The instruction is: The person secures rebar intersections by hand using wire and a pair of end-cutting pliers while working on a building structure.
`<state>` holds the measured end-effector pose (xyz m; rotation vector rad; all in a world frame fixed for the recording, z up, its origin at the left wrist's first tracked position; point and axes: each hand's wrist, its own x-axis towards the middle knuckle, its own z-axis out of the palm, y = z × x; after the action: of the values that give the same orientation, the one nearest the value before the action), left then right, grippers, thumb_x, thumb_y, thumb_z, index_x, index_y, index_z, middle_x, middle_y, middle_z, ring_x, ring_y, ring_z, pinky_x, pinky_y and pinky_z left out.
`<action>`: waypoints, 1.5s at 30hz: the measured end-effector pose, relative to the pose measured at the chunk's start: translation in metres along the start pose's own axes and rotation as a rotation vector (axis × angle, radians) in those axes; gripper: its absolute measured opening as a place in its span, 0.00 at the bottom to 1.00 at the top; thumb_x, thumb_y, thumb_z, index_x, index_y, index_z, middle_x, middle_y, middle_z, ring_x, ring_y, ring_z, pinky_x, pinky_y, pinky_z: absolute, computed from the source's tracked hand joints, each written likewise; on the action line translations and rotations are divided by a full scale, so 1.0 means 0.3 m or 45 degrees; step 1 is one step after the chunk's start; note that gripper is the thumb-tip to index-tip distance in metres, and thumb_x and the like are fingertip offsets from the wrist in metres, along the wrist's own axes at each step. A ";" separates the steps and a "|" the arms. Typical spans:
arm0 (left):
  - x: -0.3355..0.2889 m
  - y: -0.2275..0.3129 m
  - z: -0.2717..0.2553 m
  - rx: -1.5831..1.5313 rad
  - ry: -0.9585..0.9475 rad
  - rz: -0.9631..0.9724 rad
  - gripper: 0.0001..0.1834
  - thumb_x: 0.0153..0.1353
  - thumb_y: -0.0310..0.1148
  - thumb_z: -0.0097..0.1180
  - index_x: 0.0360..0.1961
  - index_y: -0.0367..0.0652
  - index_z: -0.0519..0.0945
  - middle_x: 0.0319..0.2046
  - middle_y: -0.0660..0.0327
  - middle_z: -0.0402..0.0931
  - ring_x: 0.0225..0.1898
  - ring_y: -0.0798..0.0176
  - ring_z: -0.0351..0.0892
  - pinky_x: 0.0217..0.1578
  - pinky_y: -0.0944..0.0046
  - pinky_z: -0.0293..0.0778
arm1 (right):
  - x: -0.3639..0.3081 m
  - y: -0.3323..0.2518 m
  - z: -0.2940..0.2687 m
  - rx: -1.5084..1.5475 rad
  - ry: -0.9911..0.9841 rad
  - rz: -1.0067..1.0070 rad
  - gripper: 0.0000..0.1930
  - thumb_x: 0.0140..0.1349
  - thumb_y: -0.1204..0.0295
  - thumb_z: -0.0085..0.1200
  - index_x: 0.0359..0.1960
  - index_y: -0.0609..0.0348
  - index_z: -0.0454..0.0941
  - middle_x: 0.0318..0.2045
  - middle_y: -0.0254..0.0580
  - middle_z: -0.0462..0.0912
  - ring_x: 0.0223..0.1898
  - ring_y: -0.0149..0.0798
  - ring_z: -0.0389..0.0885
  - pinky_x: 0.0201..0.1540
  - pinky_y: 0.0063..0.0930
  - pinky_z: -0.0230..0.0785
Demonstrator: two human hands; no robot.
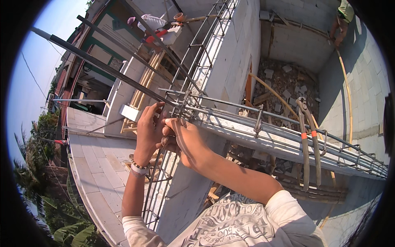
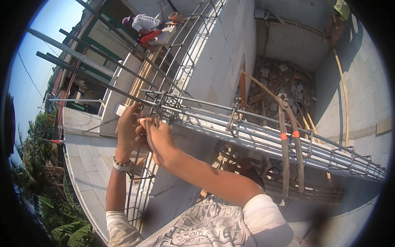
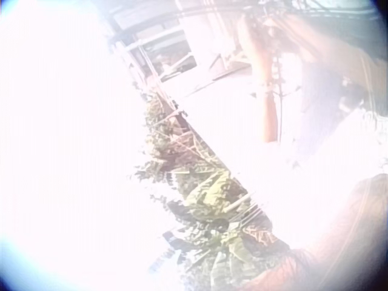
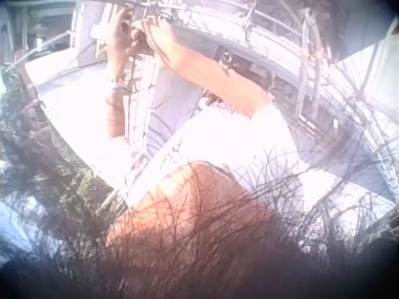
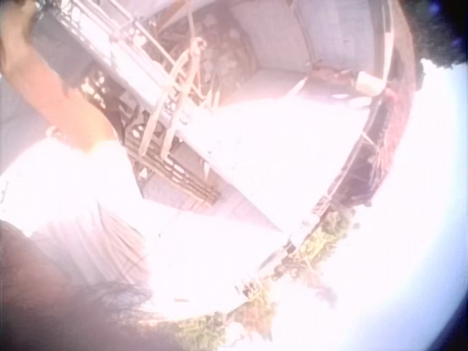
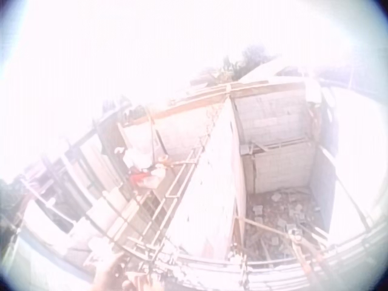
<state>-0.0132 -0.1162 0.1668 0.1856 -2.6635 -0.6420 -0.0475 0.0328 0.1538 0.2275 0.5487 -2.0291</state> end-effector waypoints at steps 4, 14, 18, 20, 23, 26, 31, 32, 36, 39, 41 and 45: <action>0.021 -0.010 0.010 0.187 0.054 0.078 0.14 0.68 0.25 0.60 0.54 0.38 0.79 0.32 0.54 0.76 0.28 0.52 0.76 0.31 0.55 0.73 | -0.066 -0.003 -0.018 -0.083 -0.064 -0.024 0.12 0.77 0.64 0.50 0.52 0.59 0.77 0.27 0.30 0.76 0.24 0.28 0.76 0.33 0.29 0.80; 0.066 0.021 0.017 0.096 -0.121 -0.081 0.13 0.72 0.29 0.55 0.56 0.43 0.81 0.21 0.59 0.73 0.21 0.69 0.70 0.25 0.64 0.69 | -0.022 0.072 -0.105 -0.204 -0.196 -0.093 0.12 0.81 0.63 0.44 0.52 0.58 0.75 0.27 0.29 0.71 0.29 0.28 0.74 0.37 0.27 0.74; 0.082 0.029 0.027 0.099 -0.144 -0.175 0.12 0.71 0.30 0.60 0.52 0.43 0.86 0.19 0.65 0.73 0.22 0.74 0.71 0.25 0.66 0.69 | -0.018 0.070 -0.136 -0.104 -0.246 0.033 0.13 0.81 0.62 0.42 0.52 0.57 0.76 0.29 0.29 0.74 0.31 0.26 0.74 0.36 0.23 0.72; 0.090 0.022 0.042 -0.019 -0.071 -0.160 0.10 0.70 0.32 0.61 0.50 0.43 0.87 0.21 0.65 0.77 0.24 0.74 0.75 0.26 0.68 0.71 | -0.022 0.065 -0.151 -0.117 -0.246 0.071 0.13 0.81 0.61 0.42 0.52 0.56 0.75 0.28 0.29 0.74 0.31 0.26 0.75 0.37 0.24 0.73; 0.091 0.013 0.058 -0.010 -0.008 -0.180 0.10 0.70 0.33 0.62 0.47 0.42 0.88 0.24 0.63 0.82 0.26 0.74 0.80 0.28 0.69 0.73 | -0.025 0.061 -0.160 -0.156 -0.251 0.078 0.14 0.81 0.60 0.43 0.52 0.56 0.74 0.27 0.29 0.74 0.29 0.26 0.76 0.37 0.25 0.73; 0.086 0.007 0.074 0.090 0.052 -0.159 0.10 0.70 0.33 0.62 0.46 0.41 0.88 0.25 0.61 0.84 0.24 0.72 0.80 0.27 0.68 0.74 | -0.027 0.058 -0.157 -0.224 -0.211 0.064 0.15 0.81 0.60 0.44 0.53 0.58 0.74 0.26 0.29 0.74 0.27 0.26 0.75 0.33 0.25 0.73; 0.089 -0.007 0.091 0.277 0.191 0.102 0.06 0.68 0.30 0.63 0.43 0.42 0.86 0.24 0.56 0.82 0.22 0.57 0.83 0.24 0.60 0.73 | -0.043 0.029 -0.144 -0.294 -0.176 0.029 0.14 0.80 0.62 0.44 0.52 0.60 0.75 0.23 0.27 0.71 0.21 0.25 0.71 0.28 0.25 0.71; 0.091 -0.010 0.093 0.331 0.237 0.179 0.05 0.68 0.29 0.63 0.43 0.42 0.85 0.24 0.55 0.82 0.22 0.55 0.82 0.24 0.59 0.73 | -0.049 0.019 -0.143 -0.306 -0.144 0.033 0.14 0.80 0.62 0.43 0.51 0.60 0.75 0.22 0.26 0.70 0.20 0.24 0.70 0.27 0.24 0.71; 0.096 -0.013 0.096 0.389 0.372 0.285 0.05 0.69 0.28 0.61 0.44 0.42 0.81 0.26 0.54 0.82 0.24 0.51 0.82 0.26 0.56 0.74 | -0.067 -0.015 -0.152 -0.289 -0.132 -0.049 0.13 0.80 0.64 0.41 0.47 0.58 0.75 0.20 0.22 0.64 0.18 0.21 0.62 0.24 0.22 0.65; 0.095 -0.005 0.091 0.372 0.355 0.313 0.05 0.69 0.27 0.60 0.44 0.41 0.80 0.28 0.54 0.82 0.25 0.51 0.83 0.27 0.56 0.75 | -0.065 -0.029 -0.177 -0.354 -0.180 -0.059 0.13 0.81 0.63 0.40 0.48 0.57 0.75 0.20 0.20 0.60 0.17 0.20 0.57 0.23 0.20 0.58; 0.096 0.003 0.087 0.336 0.325 0.325 0.05 0.68 0.27 0.60 0.44 0.41 0.80 0.29 0.53 0.81 0.26 0.51 0.82 0.27 0.56 0.75 | -0.063 -0.026 -0.193 -0.372 -0.167 -0.043 0.14 0.81 0.62 0.41 0.49 0.57 0.74 0.20 0.20 0.59 0.17 0.19 0.57 0.22 0.20 0.56; 0.102 0.005 0.076 0.331 0.307 0.410 0.07 0.68 0.26 0.59 0.45 0.40 0.78 0.30 0.53 0.81 0.27 0.49 0.82 0.28 0.54 0.75 | -0.068 -0.002 -0.203 -0.406 -0.167 -0.111 0.15 0.81 0.59 0.43 0.49 0.57 0.74 0.20 0.19 0.57 0.17 0.19 0.55 0.21 0.19 0.50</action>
<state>-0.0504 -0.1121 0.1594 -0.0906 -2.4568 -0.1589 -0.0417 0.0774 0.1081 -0.1220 0.7990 -1.9889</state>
